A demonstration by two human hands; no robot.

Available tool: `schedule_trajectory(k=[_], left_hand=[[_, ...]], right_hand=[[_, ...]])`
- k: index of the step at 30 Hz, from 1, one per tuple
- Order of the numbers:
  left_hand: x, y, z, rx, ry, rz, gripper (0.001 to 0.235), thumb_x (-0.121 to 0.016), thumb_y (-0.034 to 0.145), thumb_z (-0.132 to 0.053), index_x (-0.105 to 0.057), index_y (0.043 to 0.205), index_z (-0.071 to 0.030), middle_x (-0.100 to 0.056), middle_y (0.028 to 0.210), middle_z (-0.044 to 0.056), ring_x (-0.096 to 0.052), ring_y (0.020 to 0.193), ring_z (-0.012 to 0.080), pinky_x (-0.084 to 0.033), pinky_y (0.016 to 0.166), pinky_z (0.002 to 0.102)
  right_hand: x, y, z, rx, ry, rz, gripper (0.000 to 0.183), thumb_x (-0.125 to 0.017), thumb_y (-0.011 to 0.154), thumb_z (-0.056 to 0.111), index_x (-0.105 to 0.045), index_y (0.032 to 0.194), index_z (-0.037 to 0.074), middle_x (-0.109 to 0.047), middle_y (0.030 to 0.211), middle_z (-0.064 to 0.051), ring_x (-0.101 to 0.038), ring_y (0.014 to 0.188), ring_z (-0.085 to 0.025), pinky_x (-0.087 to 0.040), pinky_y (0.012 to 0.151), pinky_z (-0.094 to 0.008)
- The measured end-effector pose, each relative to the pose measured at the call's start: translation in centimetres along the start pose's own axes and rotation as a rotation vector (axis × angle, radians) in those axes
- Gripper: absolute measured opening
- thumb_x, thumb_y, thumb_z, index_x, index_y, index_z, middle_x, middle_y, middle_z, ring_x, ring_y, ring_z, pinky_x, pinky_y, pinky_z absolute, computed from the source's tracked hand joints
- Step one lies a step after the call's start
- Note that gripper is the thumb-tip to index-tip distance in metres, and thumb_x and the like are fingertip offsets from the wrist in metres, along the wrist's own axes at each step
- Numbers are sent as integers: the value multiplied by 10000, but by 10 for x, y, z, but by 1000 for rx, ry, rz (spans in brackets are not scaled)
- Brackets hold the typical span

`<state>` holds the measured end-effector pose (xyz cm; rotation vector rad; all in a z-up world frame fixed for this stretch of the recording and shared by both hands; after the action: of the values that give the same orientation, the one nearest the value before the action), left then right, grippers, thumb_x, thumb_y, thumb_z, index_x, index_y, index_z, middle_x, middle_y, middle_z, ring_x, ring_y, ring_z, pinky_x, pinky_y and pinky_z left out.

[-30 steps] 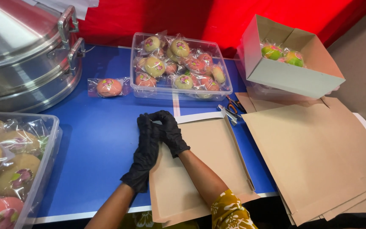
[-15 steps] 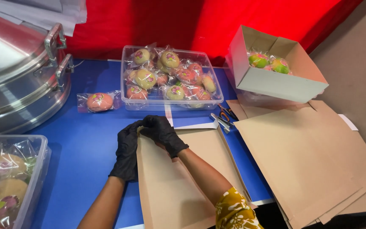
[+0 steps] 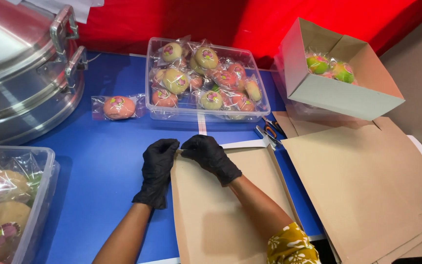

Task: Assembling a cardboard pastry box by folding the sides and stapling the corners to secure the structure.

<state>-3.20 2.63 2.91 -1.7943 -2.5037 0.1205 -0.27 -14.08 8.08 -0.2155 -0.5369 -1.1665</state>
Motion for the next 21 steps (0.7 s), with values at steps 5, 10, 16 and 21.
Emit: schedule_trajectory(k=[5, 10, 16, 21], left_hand=[[-1, 13, 13, -52, -37, -26, 148, -823, 908, -210, -801, 1021, -117, -793, 963, 117, -749, 928, 219, -595, 844, 355], [3, 61, 45, -99, -88, -23, 123, -812, 921, -220, -798, 1016, -143, -780, 964, 92, -710, 886, 183, -575, 820, 354], [10, 85, 50, -143, -131, -57, 176, -822, 922, -237, -786, 1044, -116, -772, 982, 139, -723, 912, 253, -569, 817, 394], [10, 92, 45, -91, -44, -40, 188, -834, 898, -292, -790, 1028, -164, -783, 993, 85, -742, 897, 214, -581, 814, 349]], right_hand=[[-17, 7, -23, 99, 68, -161, 172, -886, 799, 102, -804, 950, 111, -780, 852, -80, -759, 780, -198, -615, 728, -310], [-28, 20, -7, 183, 36, -203, 202, -858, 827, 85, -787, 1016, 98, -778, 898, -115, -762, 873, -277, -619, 775, -368], [-36, 34, -1, 180, 137, -248, 208, -810, 871, 47, -781, 1064, 118, -780, 945, -98, -750, 939, -247, -607, 859, -370], [-39, 38, -8, 280, -66, -289, 176, -780, 902, 144, -774, 1069, 201, -781, 1000, -20, -748, 994, -218, -606, 854, -329]])
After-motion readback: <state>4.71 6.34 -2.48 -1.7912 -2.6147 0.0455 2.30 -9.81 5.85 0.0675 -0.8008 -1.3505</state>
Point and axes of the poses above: each hand's wrist, its own y-axis towards the middle knuckle, its own x-axis out of the back of the hand, z = x × y, the point moved 4 cm from there along y, towards the middle knuckle
